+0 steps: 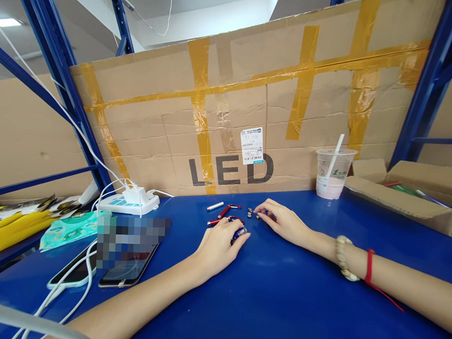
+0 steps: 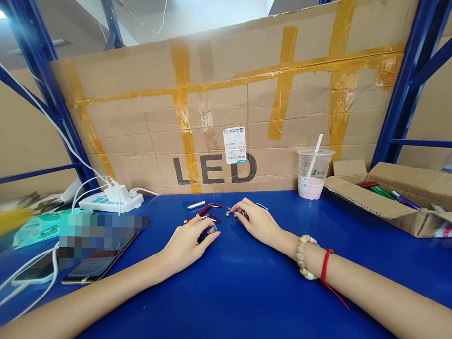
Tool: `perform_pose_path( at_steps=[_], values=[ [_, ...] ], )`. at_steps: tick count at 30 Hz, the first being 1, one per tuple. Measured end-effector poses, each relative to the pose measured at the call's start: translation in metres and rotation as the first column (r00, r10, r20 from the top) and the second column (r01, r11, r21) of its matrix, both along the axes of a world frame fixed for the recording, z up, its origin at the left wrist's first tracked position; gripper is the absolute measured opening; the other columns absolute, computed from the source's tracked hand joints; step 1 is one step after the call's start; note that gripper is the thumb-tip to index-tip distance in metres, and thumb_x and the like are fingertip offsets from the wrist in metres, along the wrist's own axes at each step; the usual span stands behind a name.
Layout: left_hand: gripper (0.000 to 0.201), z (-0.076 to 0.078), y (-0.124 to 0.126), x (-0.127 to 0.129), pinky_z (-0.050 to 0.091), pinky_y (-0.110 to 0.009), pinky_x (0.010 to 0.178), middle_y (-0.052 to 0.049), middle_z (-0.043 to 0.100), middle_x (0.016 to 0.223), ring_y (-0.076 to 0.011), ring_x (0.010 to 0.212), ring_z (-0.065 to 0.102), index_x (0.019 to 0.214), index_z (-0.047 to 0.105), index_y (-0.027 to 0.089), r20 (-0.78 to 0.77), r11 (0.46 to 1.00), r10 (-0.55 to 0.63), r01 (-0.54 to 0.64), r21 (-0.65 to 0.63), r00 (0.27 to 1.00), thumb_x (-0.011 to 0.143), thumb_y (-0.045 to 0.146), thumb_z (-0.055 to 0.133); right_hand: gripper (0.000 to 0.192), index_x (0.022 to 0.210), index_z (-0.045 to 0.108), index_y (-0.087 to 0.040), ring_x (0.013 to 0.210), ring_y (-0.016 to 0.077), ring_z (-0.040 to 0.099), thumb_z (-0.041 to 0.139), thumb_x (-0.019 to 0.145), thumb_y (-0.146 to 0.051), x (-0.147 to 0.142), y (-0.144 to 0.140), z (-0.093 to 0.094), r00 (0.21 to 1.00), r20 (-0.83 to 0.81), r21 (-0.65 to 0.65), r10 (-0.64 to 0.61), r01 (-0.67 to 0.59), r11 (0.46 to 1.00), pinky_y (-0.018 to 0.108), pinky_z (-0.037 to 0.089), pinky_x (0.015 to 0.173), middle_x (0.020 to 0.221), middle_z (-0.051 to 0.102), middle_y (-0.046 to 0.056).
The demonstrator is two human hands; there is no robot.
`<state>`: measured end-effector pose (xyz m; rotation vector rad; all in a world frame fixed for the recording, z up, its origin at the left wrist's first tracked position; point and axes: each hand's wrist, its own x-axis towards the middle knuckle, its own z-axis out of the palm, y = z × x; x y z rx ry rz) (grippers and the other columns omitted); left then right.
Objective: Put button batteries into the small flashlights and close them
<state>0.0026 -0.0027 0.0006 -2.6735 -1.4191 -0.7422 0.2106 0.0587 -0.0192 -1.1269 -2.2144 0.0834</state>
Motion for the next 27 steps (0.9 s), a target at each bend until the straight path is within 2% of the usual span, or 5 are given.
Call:
perform_pose_path(
  at_steps=[4,12,27],
  values=[
    [0.023,-0.0003,-0.0001,0.0,0.045,-0.024,0.063,0.0,0.059,0.081,-0.016,0.076,0.056,0.084,0.055,0.022,0.0,1.0,0.001,-0.001,-0.002,1.0,0.09,0.037,0.039,0.022,0.097,0.058,-0.023,0.067,0.0124,0.056,0.038,0.089,-0.03,0.0001,0.0,0.0001,1.0,0.007,-0.001,-0.003,0.003,1.0,0.03,0.045,0.067,0.096,0.057,0.003],
    [0.023,0.0,-0.0007,-0.0003,0.045,-0.025,0.065,0.0,0.059,0.082,-0.0163,0.078,0.056,0.084,0.056,0.022,0.003,1.0,-0.003,0.003,-0.012,1.0,0.09,0.037,0.039,0.025,0.098,0.058,-0.023,0.083,0.0157,0.057,0.035,0.091,-0.028,0.0007,-0.0001,0.0004,1.0,0.01,0.013,0.023,-0.023,1.0,0.031,0.046,0.073,0.099,0.057,0.004],
    [0.023,0.0012,-0.0009,0.0001,0.046,-0.025,0.066,0.0,0.06,0.084,-0.0161,0.08,0.057,0.085,0.056,0.022,0.005,1.0,-0.008,0.008,-0.023,1.0,0.09,0.037,0.039,0.024,0.097,0.059,-0.023,0.077,0.0156,0.058,0.037,0.089,-0.03,0.0003,0.0,0.0002,1.0,-0.013,0.006,0.021,-0.021,1.0,0.032,0.046,0.07,0.098,0.057,0.004]
  ],
)
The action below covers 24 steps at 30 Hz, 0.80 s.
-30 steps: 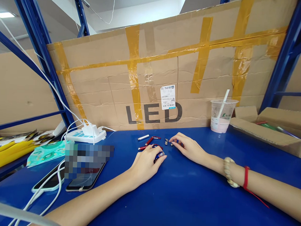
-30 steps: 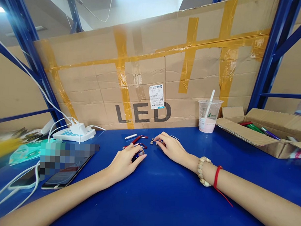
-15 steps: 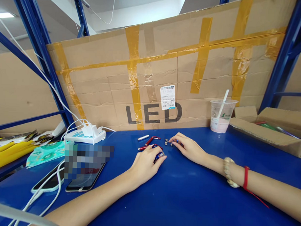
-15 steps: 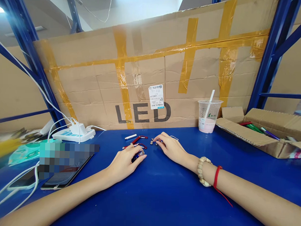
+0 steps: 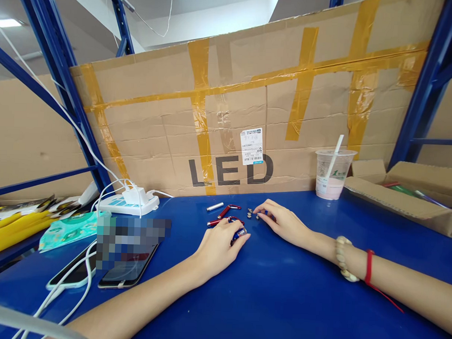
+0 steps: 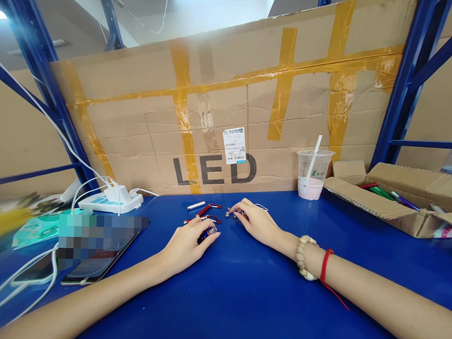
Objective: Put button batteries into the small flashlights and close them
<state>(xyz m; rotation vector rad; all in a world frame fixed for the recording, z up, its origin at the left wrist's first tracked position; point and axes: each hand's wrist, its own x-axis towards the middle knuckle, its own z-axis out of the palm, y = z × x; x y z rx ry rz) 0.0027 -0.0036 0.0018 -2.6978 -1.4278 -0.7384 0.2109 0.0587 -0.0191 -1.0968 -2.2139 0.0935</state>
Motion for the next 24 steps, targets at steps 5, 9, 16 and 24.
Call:
perform_pose_path(
  at_steps=[5,9,16,24],
  values=[
    [0.023,0.0004,-0.0004,-0.0001,0.046,-0.025,0.065,0.0,0.06,0.084,-0.0165,0.08,0.057,0.085,0.056,0.022,-0.002,1.0,0.003,-0.003,0.004,1.0,0.09,0.037,0.039,0.023,0.097,0.058,-0.023,0.078,0.0153,0.058,0.037,0.089,-0.029,0.0,0.0,-0.0002,1.0,0.008,-0.002,-0.006,0.006,1.0,0.031,0.046,0.07,0.099,0.057,0.004],
    [0.023,0.0001,-0.0007,-0.0001,0.046,-0.025,0.066,-0.001,0.06,0.084,-0.0164,0.079,0.057,0.085,0.055,0.022,-0.003,1.0,0.005,-0.005,0.006,1.0,0.09,0.036,0.039,0.023,0.097,0.058,-0.023,0.078,0.0149,0.058,0.037,0.09,-0.029,0.0003,0.0001,-0.0004,1.0,0.016,-0.002,-0.006,0.006,1.0,0.031,0.046,0.07,0.099,0.057,0.003],
    [0.022,-0.0004,0.0,0.0005,0.046,-0.025,0.067,-0.001,0.06,0.083,-0.0159,0.078,0.057,0.084,0.055,0.022,-0.003,1.0,0.01,-0.01,0.001,1.0,0.09,0.036,0.04,0.023,0.097,0.058,-0.024,0.076,0.0146,0.057,0.038,0.089,-0.031,0.0002,0.0003,-0.0005,1.0,0.021,0.001,-0.005,0.005,1.0,0.031,0.046,0.069,0.098,0.058,0.003],
    [0.022,-0.0004,0.0001,-0.0003,0.045,-0.025,0.064,0.0,0.06,0.083,-0.0164,0.078,0.057,0.084,0.054,0.022,-0.006,1.0,0.003,-0.002,0.009,1.0,0.09,0.036,0.039,0.02,0.098,0.058,-0.023,0.069,0.013,0.055,0.041,0.088,-0.03,0.0001,0.0005,-0.0008,0.999,0.033,-0.006,-0.015,0.015,1.0,0.029,0.045,0.065,0.094,0.057,0.003]
  ],
)
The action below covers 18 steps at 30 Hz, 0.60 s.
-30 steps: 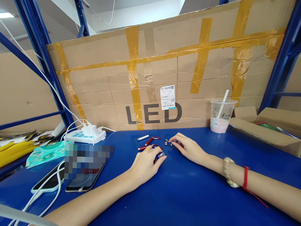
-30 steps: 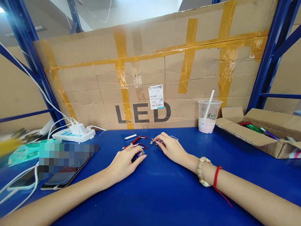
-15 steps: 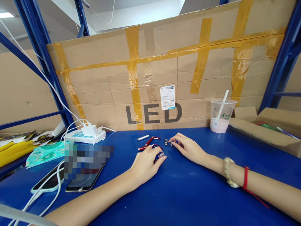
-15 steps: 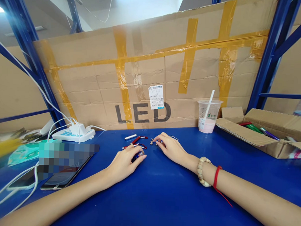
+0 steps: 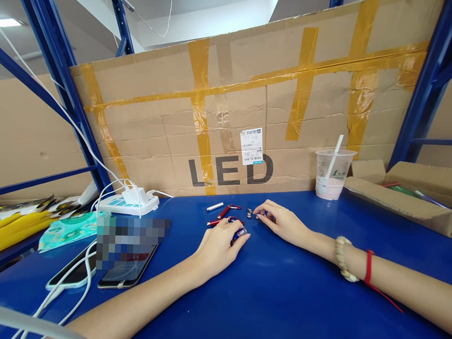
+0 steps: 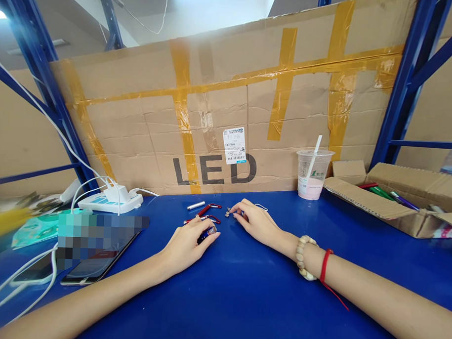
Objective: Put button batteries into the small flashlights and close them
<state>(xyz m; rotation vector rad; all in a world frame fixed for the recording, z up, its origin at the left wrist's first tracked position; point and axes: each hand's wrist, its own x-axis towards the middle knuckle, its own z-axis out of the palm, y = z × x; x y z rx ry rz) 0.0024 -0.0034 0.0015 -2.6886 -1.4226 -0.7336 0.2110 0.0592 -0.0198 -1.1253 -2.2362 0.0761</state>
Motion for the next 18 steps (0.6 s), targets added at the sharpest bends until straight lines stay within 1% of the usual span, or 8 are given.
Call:
perform_pose_path(
  at_steps=[3,8,18],
  values=[
    [0.023,-0.0001,0.0001,0.0,0.045,-0.024,0.064,0.0,0.06,0.083,-0.0164,0.078,0.057,0.084,0.055,0.022,-0.004,1.0,-0.001,0.001,-0.001,1.0,0.09,0.037,0.038,0.019,0.098,0.058,-0.023,0.065,0.0119,0.054,0.043,0.087,-0.029,0.0007,0.0016,-0.0011,1.0,-0.003,-0.007,0.009,-0.009,1.0,0.028,0.045,0.064,0.094,0.057,0.002],
    [0.022,-0.0001,-0.0006,0.0003,0.045,-0.024,0.066,-0.001,0.06,0.084,-0.0163,0.078,0.058,0.085,0.055,0.022,-0.003,1.0,0.003,-0.003,-0.006,1.0,0.09,0.037,0.039,0.019,0.097,0.058,-0.023,0.067,0.0124,0.055,0.042,0.087,-0.028,0.0001,0.0003,0.0002,1.0,-0.013,-0.003,0.015,-0.015,1.0,0.028,0.045,0.065,0.096,0.058,0.003],
    [0.022,-0.0002,-0.0006,-0.0001,0.044,-0.025,0.064,0.0,0.06,0.084,-0.0164,0.077,0.058,0.086,0.054,0.022,-0.006,1.0,-0.002,0.002,0.0,1.0,0.09,0.037,0.039,0.018,0.097,0.058,-0.023,0.063,0.0107,0.053,0.044,0.087,-0.027,0.0004,0.0001,-0.0001,1.0,-0.012,-0.018,0.011,-0.011,1.0,0.027,0.045,0.063,0.094,0.057,0.002]
  ],
)
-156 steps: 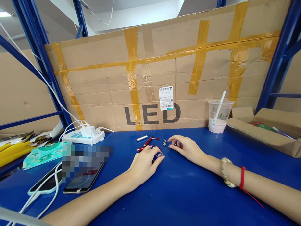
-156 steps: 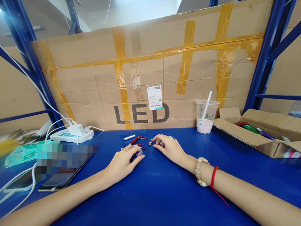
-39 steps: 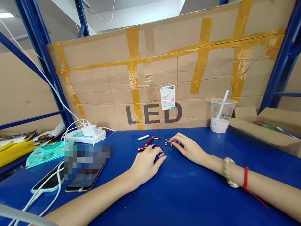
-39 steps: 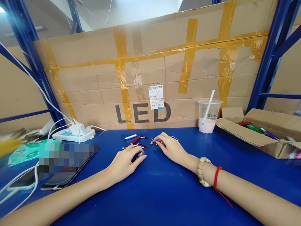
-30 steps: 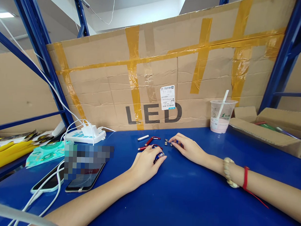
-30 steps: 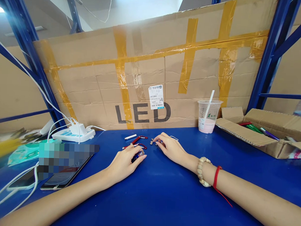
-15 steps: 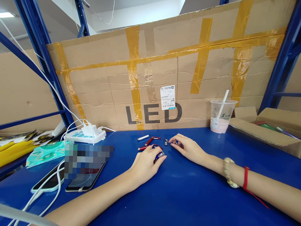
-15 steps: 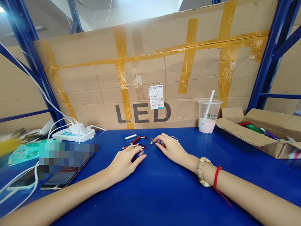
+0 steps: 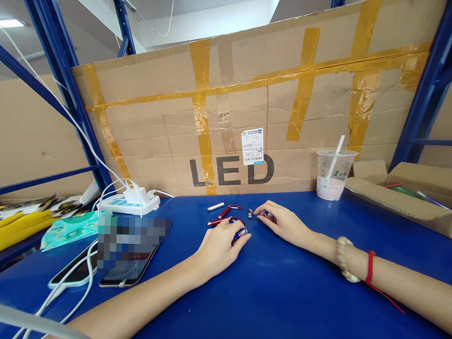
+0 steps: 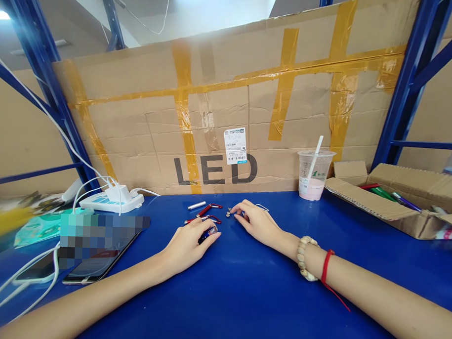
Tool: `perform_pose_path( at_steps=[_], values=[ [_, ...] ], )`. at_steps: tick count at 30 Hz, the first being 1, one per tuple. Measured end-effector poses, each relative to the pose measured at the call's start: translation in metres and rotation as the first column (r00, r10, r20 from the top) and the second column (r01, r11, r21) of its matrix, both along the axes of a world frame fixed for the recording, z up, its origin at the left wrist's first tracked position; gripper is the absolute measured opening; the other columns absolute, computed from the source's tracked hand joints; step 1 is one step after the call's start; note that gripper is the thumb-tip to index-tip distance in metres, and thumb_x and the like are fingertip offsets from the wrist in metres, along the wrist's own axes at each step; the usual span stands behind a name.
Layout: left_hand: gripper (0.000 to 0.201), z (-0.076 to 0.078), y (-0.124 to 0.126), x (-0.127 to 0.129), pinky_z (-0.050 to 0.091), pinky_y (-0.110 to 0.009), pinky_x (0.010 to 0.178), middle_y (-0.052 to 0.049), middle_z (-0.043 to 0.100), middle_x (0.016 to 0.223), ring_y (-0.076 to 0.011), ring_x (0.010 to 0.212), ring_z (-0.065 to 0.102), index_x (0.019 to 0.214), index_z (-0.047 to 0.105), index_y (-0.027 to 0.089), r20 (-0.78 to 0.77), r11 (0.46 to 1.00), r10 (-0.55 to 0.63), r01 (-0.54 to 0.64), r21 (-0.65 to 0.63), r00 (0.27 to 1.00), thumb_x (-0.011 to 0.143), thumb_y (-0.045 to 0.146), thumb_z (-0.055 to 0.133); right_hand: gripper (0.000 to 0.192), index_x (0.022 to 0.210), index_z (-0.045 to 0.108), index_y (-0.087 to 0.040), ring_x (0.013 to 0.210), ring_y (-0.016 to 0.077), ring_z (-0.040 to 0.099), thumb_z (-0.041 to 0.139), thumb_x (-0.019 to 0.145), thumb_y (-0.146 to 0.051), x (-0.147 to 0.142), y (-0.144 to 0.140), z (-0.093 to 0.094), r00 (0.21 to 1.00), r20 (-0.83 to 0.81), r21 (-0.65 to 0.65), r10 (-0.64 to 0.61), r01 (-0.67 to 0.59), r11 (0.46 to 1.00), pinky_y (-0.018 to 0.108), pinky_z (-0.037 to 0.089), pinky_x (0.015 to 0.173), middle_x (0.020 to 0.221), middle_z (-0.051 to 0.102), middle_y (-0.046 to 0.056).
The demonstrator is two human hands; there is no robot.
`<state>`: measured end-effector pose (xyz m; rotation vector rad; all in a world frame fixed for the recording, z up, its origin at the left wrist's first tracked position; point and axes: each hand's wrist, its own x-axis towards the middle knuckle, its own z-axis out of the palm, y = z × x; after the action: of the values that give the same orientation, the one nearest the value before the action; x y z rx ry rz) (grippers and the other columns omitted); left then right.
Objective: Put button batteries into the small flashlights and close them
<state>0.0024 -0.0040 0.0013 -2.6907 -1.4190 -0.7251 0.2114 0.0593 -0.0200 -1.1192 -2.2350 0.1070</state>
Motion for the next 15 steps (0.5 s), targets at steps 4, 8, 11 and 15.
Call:
perform_pose_path(
  at_steps=[4,8,11,15],
  values=[
    [0.022,0.0006,0.0003,-0.0007,0.044,-0.024,0.062,0.0,0.06,0.084,-0.0167,0.077,0.058,0.085,0.054,0.022,-0.004,1.0,0.002,-0.002,-0.001,1.0,0.09,0.037,0.038,0.018,0.097,0.058,-0.023,0.063,0.0106,0.052,0.044,0.087,-0.026,-0.0003,0.0001,-0.0001,1.0,0.005,-0.002,0.003,-0.003,1.0,0.028,0.045,0.063,0.093,0.056,0.002],
    [0.022,0.0004,0.0008,-0.0003,0.043,-0.024,0.062,0.0,0.06,0.083,-0.0166,0.077,0.057,0.086,0.054,0.022,-0.012,1.0,0.007,-0.007,-0.003,1.0,0.09,0.037,0.038,0.017,0.097,0.058,-0.023,0.062,0.0106,0.052,0.044,0.087,-0.026,-0.0007,0.0001,0.0001,1.0,0.004,-0.004,-0.001,0.001,1.0,0.027,0.044,0.062,0.092,0.056,0.002],
    [0.023,0.0002,0.0007,0.0003,0.044,-0.024,0.063,0.0,0.061,0.084,-0.0166,0.078,0.057,0.086,0.054,0.022,-0.012,1.0,0.006,-0.006,-0.004,1.0,0.09,0.037,0.038,0.018,0.097,0.058,-0.023,0.062,0.0106,0.052,0.044,0.087,-0.026,-0.001,0.0002,0.0001,1.0,0.004,-0.004,-0.002,0.002,1.0,0.027,0.044,0.062,0.091,0.056,0.002],
    [0.024,0.0007,0.0,0.0004,0.044,-0.024,0.065,-0.001,0.061,0.085,-0.0166,0.078,0.057,0.087,0.055,0.022,-0.012,1.0,0.008,-0.009,-0.012,1.0,0.09,0.038,0.038,0.018,0.097,0.058,-0.023,0.062,0.0105,0.051,0.044,0.087,-0.026,-0.0008,-0.0003,0.0003,1.0,0.008,-0.006,-0.005,0.005,1.0,0.027,0.044,0.061,0.091,0.056,0.002]
  ],
)
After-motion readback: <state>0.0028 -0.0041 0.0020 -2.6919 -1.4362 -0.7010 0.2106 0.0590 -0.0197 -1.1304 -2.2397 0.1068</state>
